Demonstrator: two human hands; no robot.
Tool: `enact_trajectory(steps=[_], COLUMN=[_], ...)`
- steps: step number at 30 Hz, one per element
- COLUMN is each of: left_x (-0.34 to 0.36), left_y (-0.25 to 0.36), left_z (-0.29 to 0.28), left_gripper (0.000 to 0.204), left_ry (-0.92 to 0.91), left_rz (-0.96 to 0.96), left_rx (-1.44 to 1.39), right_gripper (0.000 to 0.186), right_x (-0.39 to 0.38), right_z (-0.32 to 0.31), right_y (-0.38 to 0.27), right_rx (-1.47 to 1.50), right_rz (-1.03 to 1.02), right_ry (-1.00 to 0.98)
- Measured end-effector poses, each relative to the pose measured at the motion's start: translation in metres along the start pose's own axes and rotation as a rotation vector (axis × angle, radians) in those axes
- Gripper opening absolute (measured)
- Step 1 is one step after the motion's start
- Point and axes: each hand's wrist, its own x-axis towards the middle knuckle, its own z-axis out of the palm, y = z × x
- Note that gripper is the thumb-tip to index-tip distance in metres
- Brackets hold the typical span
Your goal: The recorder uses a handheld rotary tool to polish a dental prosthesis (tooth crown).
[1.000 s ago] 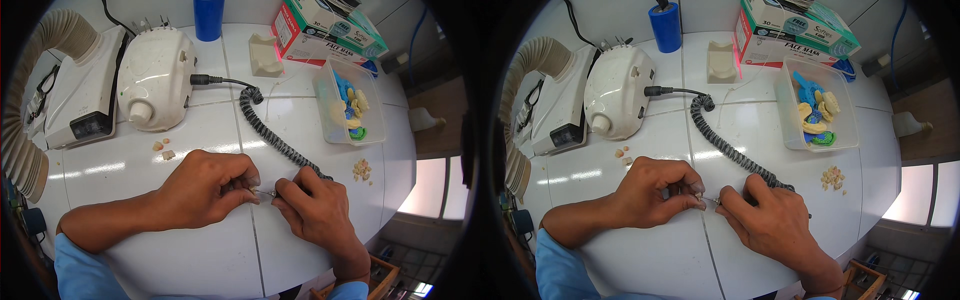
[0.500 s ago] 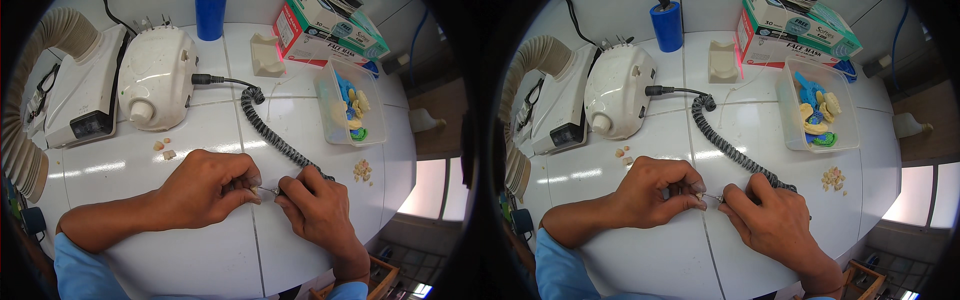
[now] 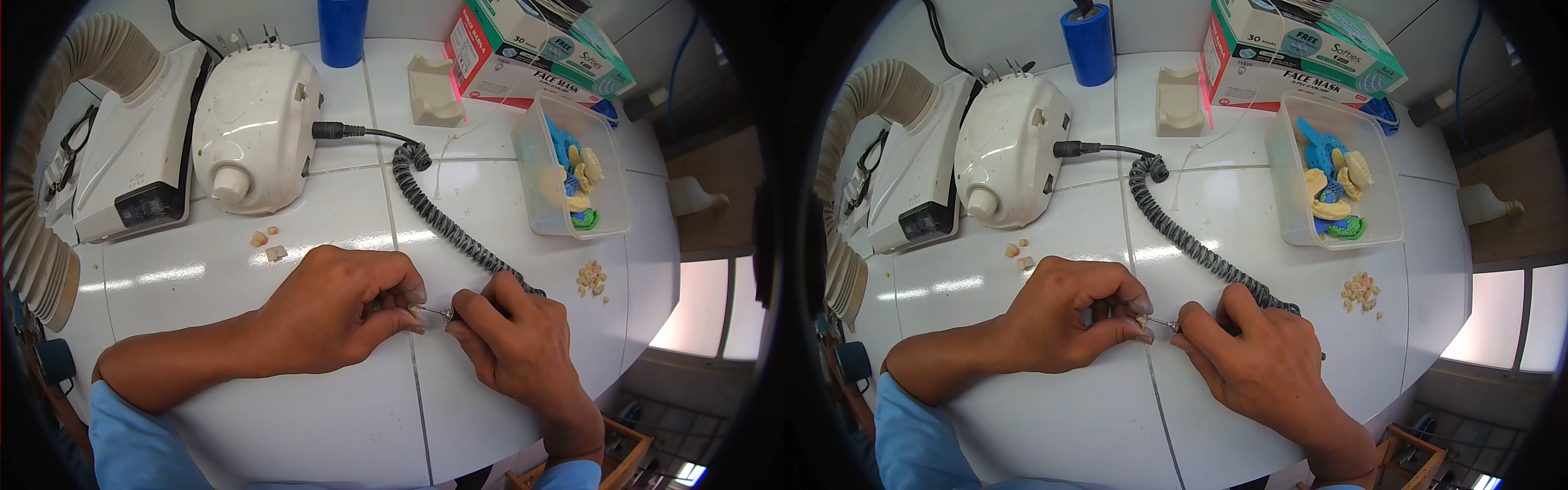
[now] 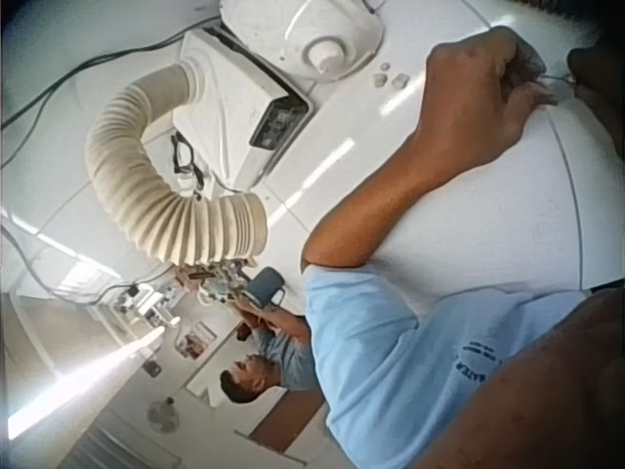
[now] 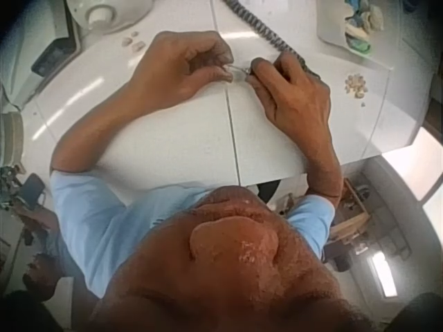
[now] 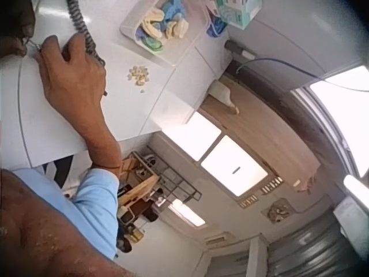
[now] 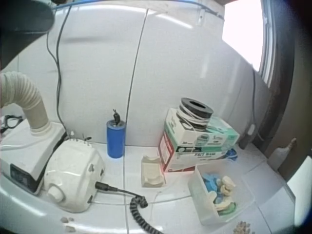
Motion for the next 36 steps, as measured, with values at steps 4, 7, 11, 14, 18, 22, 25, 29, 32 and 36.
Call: enact_trajectory(steps=[4, 7, 11, 14, 18, 22, 25, 29, 32, 36], left_x=[-0.0003, -0.0003, 0.0000, -0.0001, -0.0001, 0.0002, -0.0001, -0.0003, -0.0006, -0.0002], left_y=[-0.0006, -0.0008, -0.0010, -0.0002, -0.0006, -0.0011, -0.0008, -0.0018, -0.0016, -0.0003], left_z=[0.0005, 0.0005, 0.0009, 0.0010, 0.0013, 0.0010, 0.0016, 0.0012, 0.0014, 0.0018], left_gripper=[0.021, 0.022, 0.022, 0.023, 0.023, 0.023, 0.023, 0.023, 0.022, 0.022], left_ry=[0.005, 0.004, 0.005, 0.013, 0.016, 0.012, 0.015, 0.016, 0.016, 0.015], left_rz=[-0.010, -0.009, 0.000, 0.018, 0.014, 0.013, 0.010, 0.025, 0.017, 0.019], left_rx=[-0.022, -0.012, -0.002, 0.022, 0.017, 0.015, 0.008, 0.028, 0.021, 0.026], right_gripper=[0.019, 0.019, 0.019, 0.020, 0.019, 0.019, 0.019, 0.019, 0.019, 0.018], right_x=[-0.0003, 0.0004, -0.0003, -0.0006, -0.0003, -0.0005, 0.0003, 0.0007, 0.0003, -0.0007], right_z=[0.0007, -0.0006, -0.0010, -0.0007, -0.0002, -0.0010, 0.0001, -0.0012, -0.0008, -0.0004], right_y=[0.0005, -0.0008, -0.0008, -0.0006, -0.0008, 0.0007, 0.0000, -0.0003, -0.0006, 0.0002], right_rx=[0.021, 0.005, 0.000, -0.002, 0.001, 0.002, 0.008, -0.026, 0.002, -0.008], right_rz=[0.015, 0.010, 0.008, 0.000, 0.003, -0.012, 0.009, -0.008, 0.011, -0.003], right_ry=[0.010, 0.002, 0.000, -0.017, 0.002, -0.013, 0.012, -0.018, 0.000, -0.004])
